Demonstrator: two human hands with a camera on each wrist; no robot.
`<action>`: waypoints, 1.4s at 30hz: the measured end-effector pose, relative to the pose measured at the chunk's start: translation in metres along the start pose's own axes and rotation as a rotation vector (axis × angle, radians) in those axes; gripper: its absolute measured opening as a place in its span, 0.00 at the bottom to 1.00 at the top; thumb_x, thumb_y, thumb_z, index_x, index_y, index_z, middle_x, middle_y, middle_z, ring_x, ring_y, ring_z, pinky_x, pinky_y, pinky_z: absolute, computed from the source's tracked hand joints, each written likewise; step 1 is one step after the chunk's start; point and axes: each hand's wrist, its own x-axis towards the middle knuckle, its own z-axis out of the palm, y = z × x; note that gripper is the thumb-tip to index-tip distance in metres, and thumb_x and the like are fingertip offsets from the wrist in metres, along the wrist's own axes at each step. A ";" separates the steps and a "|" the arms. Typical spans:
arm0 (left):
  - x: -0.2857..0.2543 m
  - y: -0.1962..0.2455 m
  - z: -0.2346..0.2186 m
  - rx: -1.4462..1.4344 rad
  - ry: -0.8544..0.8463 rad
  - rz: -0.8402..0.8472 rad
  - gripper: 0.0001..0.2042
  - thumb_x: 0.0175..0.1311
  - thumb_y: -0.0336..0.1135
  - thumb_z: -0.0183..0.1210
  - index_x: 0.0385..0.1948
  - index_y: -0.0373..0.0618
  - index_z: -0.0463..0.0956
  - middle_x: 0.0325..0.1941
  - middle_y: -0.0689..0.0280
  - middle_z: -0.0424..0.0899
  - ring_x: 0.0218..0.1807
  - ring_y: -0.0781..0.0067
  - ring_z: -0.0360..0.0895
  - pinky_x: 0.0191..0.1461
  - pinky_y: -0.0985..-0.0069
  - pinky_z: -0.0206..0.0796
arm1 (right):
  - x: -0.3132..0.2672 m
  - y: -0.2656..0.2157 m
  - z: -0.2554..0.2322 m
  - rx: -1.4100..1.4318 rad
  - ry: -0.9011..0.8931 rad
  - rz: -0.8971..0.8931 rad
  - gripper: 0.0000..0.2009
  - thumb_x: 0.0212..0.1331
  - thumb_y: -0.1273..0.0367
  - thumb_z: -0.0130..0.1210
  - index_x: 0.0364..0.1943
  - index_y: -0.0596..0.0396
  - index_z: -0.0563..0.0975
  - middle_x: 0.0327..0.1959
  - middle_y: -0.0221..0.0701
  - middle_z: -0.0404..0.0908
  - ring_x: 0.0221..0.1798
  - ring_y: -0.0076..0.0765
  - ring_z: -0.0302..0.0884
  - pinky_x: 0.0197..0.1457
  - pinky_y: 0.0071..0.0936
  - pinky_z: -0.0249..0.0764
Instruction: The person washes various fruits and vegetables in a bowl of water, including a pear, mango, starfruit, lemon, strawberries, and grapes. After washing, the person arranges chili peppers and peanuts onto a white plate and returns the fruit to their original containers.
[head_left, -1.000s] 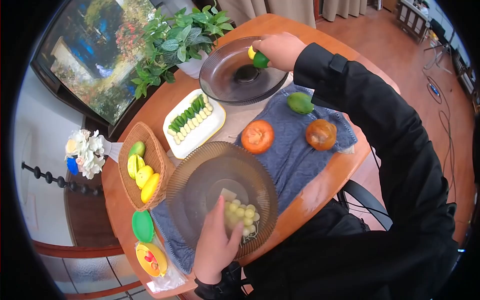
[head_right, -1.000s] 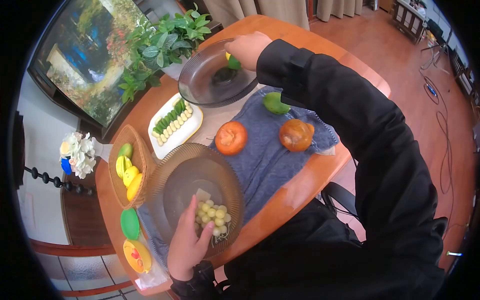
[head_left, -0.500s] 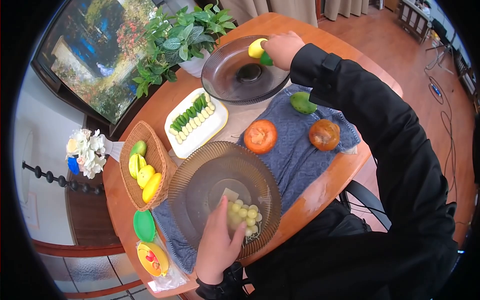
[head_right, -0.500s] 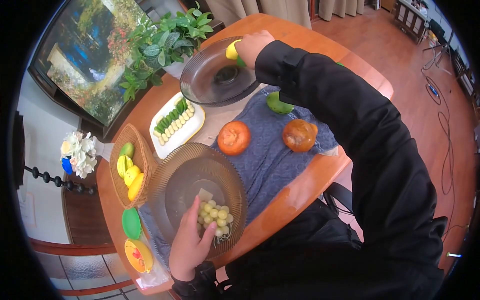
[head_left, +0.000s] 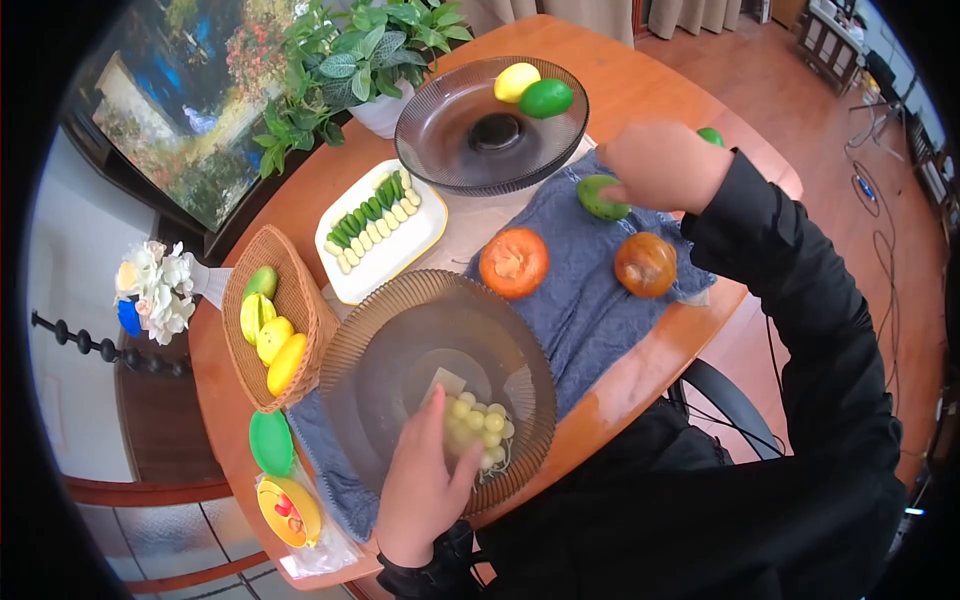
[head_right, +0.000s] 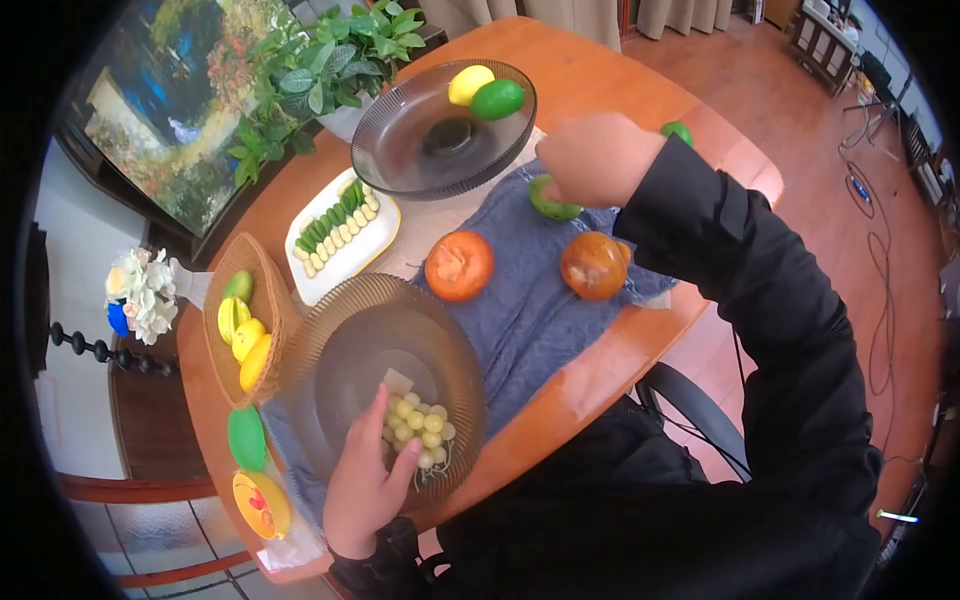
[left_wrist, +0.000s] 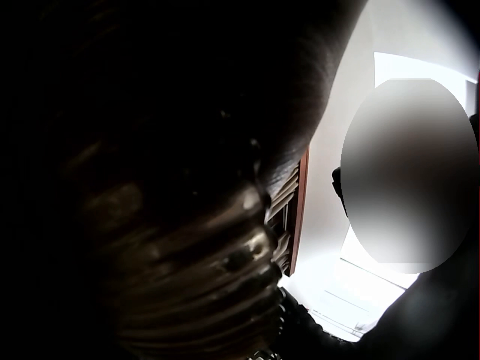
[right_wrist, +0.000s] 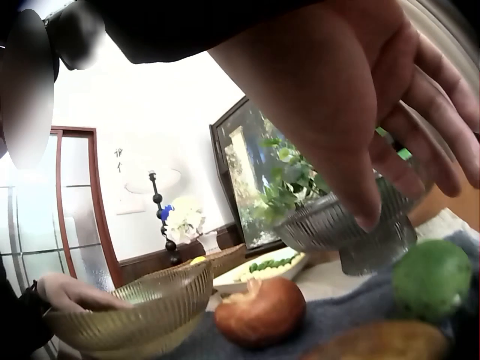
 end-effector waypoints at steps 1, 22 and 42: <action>0.000 -0.001 0.000 -0.004 0.001 -0.002 0.38 0.77 0.37 0.65 0.83 0.31 0.57 0.76 0.39 0.75 0.78 0.39 0.73 0.82 0.57 0.63 | -0.001 0.001 0.008 -0.003 -0.003 -0.003 0.21 0.68 0.53 0.68 0.50 0.58 0.83 0.35 0.46 0.89 0.44 0.60 0.90 0.48 0.51 0.86; 0.000 0.000 0.003 0.015 0.045 -0.050 0.37 0.77 0.37 0.66 0.83 0.35 0.60 0.74 0.39 0.76 0.76 0.37 0.75 0.80 0.56 0.66 | -0.037 -0.165 0.007 0.458 0.455 -0.611 0.17 0.58 0.66 0.68 0.49 0.51 0.78 0.44 0.31 0.81 0.47 0.40 0.84 0.50 0.38 0.79; 0.003 0.004 -0.001 0.031 0.051 -0.011 0.35 0.76 0.39 0.66 0.79 0.32 0.64 0.73 0.43 0.78 0.75 0.40 0.75 0.78 0.52 0.67 | -0.025 -0.201 0.043 0.261 0.504 -0.504 0.18 0.67 0.70 0.57 0.59 0.50 0.88 0.51 0.31 0.85 0.57 0.36 0.82 0.72 0.38 0.65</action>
